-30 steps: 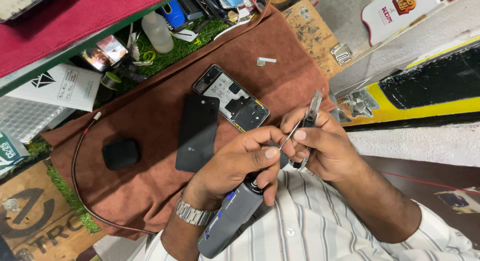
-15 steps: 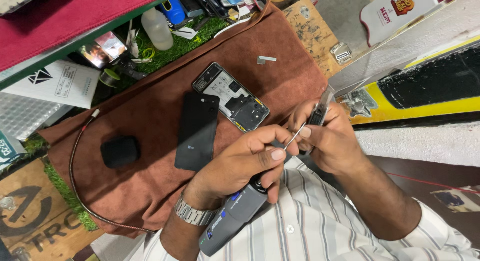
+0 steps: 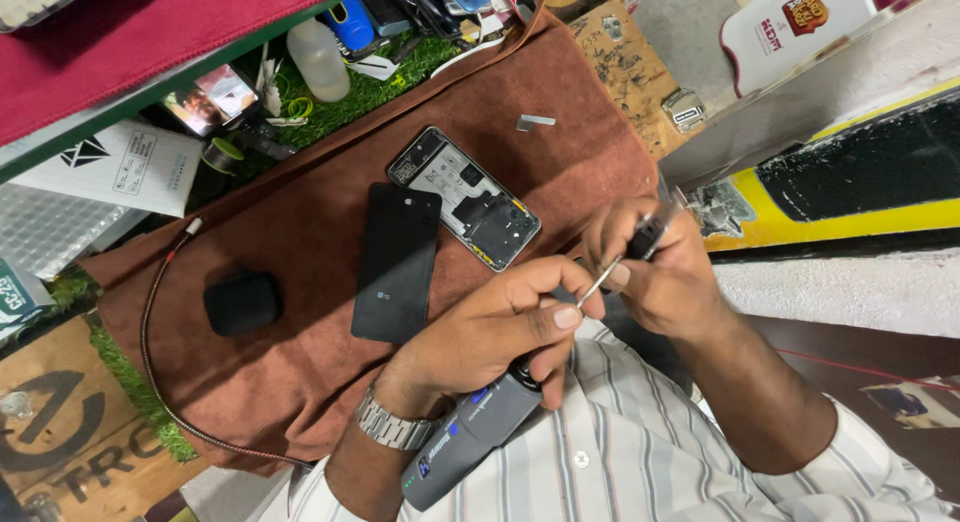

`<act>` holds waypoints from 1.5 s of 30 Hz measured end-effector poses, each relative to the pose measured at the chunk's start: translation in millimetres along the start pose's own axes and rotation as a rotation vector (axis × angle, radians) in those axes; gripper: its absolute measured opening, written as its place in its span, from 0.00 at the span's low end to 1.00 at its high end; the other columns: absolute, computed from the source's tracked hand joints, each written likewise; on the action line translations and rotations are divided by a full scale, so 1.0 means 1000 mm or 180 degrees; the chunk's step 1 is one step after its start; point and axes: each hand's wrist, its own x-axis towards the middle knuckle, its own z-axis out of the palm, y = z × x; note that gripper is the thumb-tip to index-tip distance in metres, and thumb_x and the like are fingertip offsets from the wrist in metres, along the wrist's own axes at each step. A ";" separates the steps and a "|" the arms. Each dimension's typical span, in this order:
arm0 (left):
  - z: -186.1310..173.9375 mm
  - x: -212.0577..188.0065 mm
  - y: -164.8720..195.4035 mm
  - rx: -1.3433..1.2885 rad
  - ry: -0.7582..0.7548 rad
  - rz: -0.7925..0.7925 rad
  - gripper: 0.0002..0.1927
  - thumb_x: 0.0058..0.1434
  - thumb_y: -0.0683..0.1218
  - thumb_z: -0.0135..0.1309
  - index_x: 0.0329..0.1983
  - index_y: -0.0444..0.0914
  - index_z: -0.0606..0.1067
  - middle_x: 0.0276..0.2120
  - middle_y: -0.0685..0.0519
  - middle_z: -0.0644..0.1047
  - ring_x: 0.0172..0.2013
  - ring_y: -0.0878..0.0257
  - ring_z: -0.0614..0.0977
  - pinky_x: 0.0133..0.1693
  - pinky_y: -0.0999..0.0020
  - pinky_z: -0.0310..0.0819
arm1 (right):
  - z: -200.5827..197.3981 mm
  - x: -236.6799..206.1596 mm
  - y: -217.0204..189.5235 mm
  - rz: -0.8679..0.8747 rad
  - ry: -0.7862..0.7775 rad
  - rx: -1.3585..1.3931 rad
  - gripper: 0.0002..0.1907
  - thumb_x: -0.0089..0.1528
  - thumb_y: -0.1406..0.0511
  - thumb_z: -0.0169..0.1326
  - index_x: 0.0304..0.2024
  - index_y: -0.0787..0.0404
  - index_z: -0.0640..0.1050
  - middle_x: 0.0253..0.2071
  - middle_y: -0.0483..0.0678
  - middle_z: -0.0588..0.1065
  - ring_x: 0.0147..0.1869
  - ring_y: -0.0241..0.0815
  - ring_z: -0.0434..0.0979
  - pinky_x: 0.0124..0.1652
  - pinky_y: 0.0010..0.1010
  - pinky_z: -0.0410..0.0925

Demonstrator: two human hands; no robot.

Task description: The person uses a precision screwdriver to remove screws from a disassembled smartphone lying on a brown cloth. They then use a utility knife to pry at the phone's edge and continue unscrewing internal components.

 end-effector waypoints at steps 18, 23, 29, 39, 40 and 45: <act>0.000 -0.016 0.018 -0.0353 0.0076 0.0324 0.14 0.75 0.48 0.48 0.52 0.31 0.68 0.22 0.54 0.69 0.24 0.61 0.78 0.31 0.71 0.73 | -0.064 0.009 0.035 0.0349 0.1367 -0.0035 0.04 0.59 0.69 0.44 0.35 0.63 0.69 0.28 0.48 0.65 0.27 0.37 0.60 0.28 0.28 0.57; -0.002 -0.009 0.014 -0.0553 -0.0021 0.0380 0.15 0.76 0.47 0.48 0.55 0.30 0.68 0.24 0.54 0.69 0.26 0.62 0.77 0.32 0.66 0.77 | -0.093 -0.001 0.023 0.0180 0.1498 -0.1246 0.02 0.63 0.70 0.49 0.36 0.63 0.72 0.29 0.44 0.70 0.29 0.34 0.68 0.30 0.26 0.62; -0.018 0.003 0.002 -0.0884 0.0055 0.0797 0.13 0.79 0.46 0.45 0.54 0.29 0.67 0.23 0.54 0.68 0.26 0.59 0.78 0.32 0.64 0.77 | -0.198 -0.029 0.017 0.0320 0.0726 -0.3172 0.13 0.75 0.67 0.54 0.37 0.70 0.74 0.28 0.47 0.71 0.30 0.32 0.67 0.32 0.26 0.60; -0.045 0.029 -0.008 -0.1643 0.1180 0.1509 0.11 0.75 0.47 0.44 0.55 0.38 0.67 0.25 0.54 0.71 0.26 0.56 0.82 0.29 0.59 0.80 | -0.248 -0.030 0.034 0.2114 0.0725 -0.4769 0.22 0.61 0.59 0.66 0.49 0.71 0.80 0.30 0.62 0.79 0.30 0.51 0.80 0.32 0.43 0.73; -0.047 0.028 -0.009 -0.1695 0.1369 0.1496 0.11 0.74 0.47 0.45 0.55 0.39 0.67 0.25 0.54 0.71 0.26 0.57 0.82 0.28 0.59 0.80 | -0.227 -0.024 0.026 0.1788 0.0519 -0.5066 0.25 0.59 0.60 0.67 0.54 0.70 0.80 0.36 0.62 0.79 0.36 0.52 0.80 0.37 0.43 0.73; -0.047 0.020 -0.009 -0.1677 0.1760 0.1461 0.10 0.72 0.48 0.46 0.52 0.40 0.68 0.24 0.55 0.71 0.26 0.58 0.82 0.28 0.59 0.81 | -0.102 0.027 0.009 0.0718 -0.0159 -0.3882 0.30 0.59 0.65 0.57 0.62 0.67 0.67 0.53 0.60 0.76 0.57 0.55 0.78 0.54 0.40 0.68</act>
